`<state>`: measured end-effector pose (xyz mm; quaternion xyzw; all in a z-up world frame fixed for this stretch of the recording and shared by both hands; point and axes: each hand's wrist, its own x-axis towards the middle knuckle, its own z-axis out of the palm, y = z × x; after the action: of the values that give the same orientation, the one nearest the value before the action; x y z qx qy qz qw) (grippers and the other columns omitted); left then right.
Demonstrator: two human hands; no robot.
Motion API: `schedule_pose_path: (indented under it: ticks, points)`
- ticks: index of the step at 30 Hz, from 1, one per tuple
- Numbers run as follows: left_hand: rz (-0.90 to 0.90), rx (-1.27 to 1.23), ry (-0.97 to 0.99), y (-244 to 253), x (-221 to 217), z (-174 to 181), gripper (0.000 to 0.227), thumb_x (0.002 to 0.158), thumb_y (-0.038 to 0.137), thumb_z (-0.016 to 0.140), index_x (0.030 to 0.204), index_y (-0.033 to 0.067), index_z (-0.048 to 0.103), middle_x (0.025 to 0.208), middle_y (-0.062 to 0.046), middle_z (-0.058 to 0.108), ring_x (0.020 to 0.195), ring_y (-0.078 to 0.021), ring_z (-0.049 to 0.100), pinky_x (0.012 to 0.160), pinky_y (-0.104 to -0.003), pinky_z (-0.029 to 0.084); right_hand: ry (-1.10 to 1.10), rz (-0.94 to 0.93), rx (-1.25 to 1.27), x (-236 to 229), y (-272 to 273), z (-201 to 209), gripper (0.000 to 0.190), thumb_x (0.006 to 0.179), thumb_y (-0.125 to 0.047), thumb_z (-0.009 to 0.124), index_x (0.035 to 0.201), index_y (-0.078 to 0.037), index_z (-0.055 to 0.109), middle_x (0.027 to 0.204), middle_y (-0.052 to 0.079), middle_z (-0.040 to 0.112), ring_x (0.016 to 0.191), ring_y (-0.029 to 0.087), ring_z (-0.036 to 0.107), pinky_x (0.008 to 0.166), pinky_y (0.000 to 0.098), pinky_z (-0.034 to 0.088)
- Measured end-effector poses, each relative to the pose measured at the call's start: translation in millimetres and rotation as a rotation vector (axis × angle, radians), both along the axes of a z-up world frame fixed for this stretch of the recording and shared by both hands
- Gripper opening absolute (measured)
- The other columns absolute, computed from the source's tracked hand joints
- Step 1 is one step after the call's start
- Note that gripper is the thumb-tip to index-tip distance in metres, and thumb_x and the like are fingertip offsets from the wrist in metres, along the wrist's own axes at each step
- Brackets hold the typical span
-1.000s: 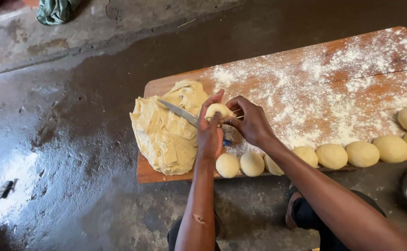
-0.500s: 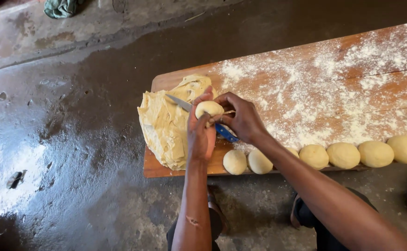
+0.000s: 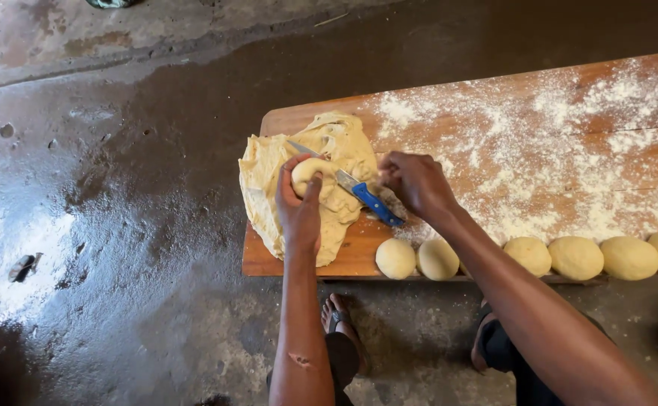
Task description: Cutting dough into portions and rolling them into balls on a floured wooden board.
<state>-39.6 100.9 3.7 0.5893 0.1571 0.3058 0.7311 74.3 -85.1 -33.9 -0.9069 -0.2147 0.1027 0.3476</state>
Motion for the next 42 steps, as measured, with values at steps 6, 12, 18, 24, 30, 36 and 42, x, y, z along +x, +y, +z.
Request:
schedule_pose_path:
  ticks: [6, 12, 18, 24, 30, 36, 42]
  points:
    - [-0.095, -0.063, 0.109, -18, 8, -14, 0.041, 0.095, -0.001, 0.069, 0.135, 0.0079, 0.068, 0.120, -0.016, 0.077, 0.110, -0.0198, 0.071, 0.100, -0.040, 0.060, 0.142, -0.091, -0.095, -1, 27, -5, 0.025, 0.087, -0.022, 0.087, 0.112, -0.021, 0.081, 0.103, 0.009, 0.083, 0.109, 0.038, 0.077, 0.100, 0.0525, 0.059]
    - [-0.067, -0.037, 0.264, -32, 17, -26, 0.039, 0.098, 0.008, 0.073, 0.136, 0.0170, 0.072, 0.116, -0.016, 0.077, 0.105, -0.0207, 0.073, 0.094, -0.041, 0.061, -0.010, -0.077, 0.021, 11, 29, -60, 0.028, 0.078, -0.024, 0.094, 0.101, -0.018, 0.080, 0.083, 0.007, 0.080, 0.092, 0.040, 0.079, 0.095, 0.0556, 0.059]
    - [-0.068, 0.166, 0.339, -35, 15, -15, 0.040, 0.094, 0.012, 0.075, 0.133, 0.0167, 0.073, 0.114, -0.016, 0.076, 0.103, -0.0213, 0.071, 0.092, -0.040, 0.060, 0.305, 0.094, 0.627, -41, -19, 97, 0.028, 0.077, -0.007, 0.093, 0.097, 0.006, 0.078, 0.071, 0.018, 0.073, 0.060, 0.023, 0.077, 0.073, 0.0425, 0.065]
    - [-0.139, 0.027, 0.204, -44, 28, -41, 0.045, 0.094, -0.001, 0.068, 0.137, 0.0147, 0.070, 0.120, -0.014, 0.076, 0.105, -0.0200, 0.073, 0.088, -0.036, 0.066, 0.091, -0.030, 0.584, -18, -50, 93, 0.037, 0.095, -0.012, 0.082, 0.130, -0.007, 0.076, 0.120, 0.030, 0.076, 0.116, 0.038, 0.074, 0.086, 0.0453, 0.066]
    - [-0.407, -0.442, -0.043, -84, 48, -49, 0.051, 0.091, -0.005, 0.063, 0.141, 0.0008, 0.059, 0.135, -0.019, 0.068, 0.117, -0.0255, 0.068, 0.099, -0.041, 0.061, -0.101, -0.070, 0.474, -9, -50, 48, 0.012, 0.090, -0.010, 0.085, 0.102, -0.013, 0.084, 0.108, 0.011, 0.082, 0.098, 0.032, 0.079, 0.079, 0.0374, 0.068]
    - [-0.386, -0.260, 0.033, -102, 52, -42, 0.037, 0.100, 0.002, 0.070, 0.136, 0.0011, 0.062, 0.128, -0.017, 0.072, 0.106, -0.0214, 0.074, 0.091, -0.037, 0.063, 0.093, -0.144, 0.594, 11, -63, 22, 0.035, 0.082, -0.010, 0.094, 0.100, -0.004, 0.065, 0.113, 0.015, 0.073, 0.110, 0.031, 0.076, 0.086, 0.0348, 0.068]
    - [-0.315, -0.119, 0.057, -81, 57, -47, 0.024, 0.100, -0.004, 0.068, 0.123, 0.0013, 0.069, 0.115, -0.021, 0.077, 0.099, -0.0306, 0.080, 0.082, -0.041, 0.067, 0.125, -0.040, 0.468, -11, -47, 27, 0.041, 0.091, -0.014, 0.085, 0.128, -0.006, 0.069, 0.122, 0.020, 0.073, 0.116, 0.039, 0.074, 0.095, 0.0467, 0.065]
